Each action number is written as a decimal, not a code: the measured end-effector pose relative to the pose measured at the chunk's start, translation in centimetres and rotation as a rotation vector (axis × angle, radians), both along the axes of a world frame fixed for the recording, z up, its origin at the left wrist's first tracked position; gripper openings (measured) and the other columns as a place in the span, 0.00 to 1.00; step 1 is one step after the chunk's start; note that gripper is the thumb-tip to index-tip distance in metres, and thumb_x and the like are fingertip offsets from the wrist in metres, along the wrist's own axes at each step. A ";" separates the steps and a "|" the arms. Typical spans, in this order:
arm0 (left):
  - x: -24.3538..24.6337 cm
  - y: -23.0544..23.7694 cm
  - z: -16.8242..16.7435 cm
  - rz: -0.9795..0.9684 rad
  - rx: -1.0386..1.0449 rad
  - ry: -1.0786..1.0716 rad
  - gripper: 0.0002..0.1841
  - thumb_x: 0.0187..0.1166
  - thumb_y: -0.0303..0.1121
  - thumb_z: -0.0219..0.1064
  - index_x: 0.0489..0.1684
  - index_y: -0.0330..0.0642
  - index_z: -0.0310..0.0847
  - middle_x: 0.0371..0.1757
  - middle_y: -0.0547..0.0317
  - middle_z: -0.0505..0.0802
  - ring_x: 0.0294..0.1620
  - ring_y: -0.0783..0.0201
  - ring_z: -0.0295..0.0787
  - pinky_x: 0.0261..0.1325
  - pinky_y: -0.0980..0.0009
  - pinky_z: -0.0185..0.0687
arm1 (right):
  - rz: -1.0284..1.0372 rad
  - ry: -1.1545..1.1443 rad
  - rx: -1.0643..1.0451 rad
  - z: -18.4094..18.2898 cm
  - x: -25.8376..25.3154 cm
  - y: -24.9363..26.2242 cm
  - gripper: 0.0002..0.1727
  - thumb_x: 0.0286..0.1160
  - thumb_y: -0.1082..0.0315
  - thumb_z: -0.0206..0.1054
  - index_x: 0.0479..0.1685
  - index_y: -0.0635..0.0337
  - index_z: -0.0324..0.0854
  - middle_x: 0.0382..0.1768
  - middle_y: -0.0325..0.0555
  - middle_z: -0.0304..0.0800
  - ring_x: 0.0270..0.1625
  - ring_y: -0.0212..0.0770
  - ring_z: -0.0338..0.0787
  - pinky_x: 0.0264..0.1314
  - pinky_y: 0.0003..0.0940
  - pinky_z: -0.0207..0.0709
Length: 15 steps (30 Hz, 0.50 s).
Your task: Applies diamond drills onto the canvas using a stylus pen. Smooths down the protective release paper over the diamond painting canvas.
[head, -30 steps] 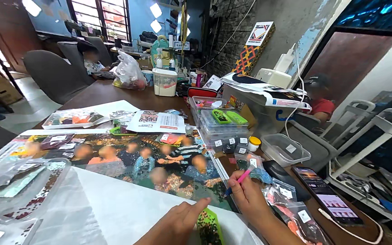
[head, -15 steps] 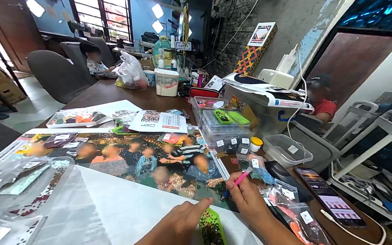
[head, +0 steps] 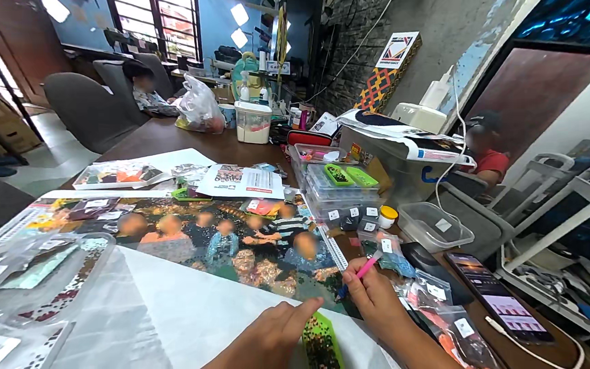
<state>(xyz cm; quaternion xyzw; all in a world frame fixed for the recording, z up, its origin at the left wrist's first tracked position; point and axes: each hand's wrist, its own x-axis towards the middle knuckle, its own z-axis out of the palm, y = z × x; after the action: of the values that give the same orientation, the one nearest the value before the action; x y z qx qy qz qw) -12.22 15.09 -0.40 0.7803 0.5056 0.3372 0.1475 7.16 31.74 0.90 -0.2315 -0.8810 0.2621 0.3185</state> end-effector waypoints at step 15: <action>0.1 0.1 0.1 0.002 -0.010 0.015 0.55 0.57 0.54 0.84 0.85 0.29 0.61 0.66 0.35 0.89 0.58 0.38 0.90 0.61 0.43 0.82 | -0.015 0.157 -0.086 -0.3 0.2 0.2 0.16 0.92 0.58 0.51 0.43 0.62 0.76 0.28 0.36 0.84 0.23 0.21 0.79 0.27 0.18 0.76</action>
<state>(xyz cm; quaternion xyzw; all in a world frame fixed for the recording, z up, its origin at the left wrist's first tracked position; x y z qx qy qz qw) -12.13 15.21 -0.31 0.7815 0.5092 0.3291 0.1472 7.40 31.92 0.62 -0.2303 -0.8395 0.3146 0.3784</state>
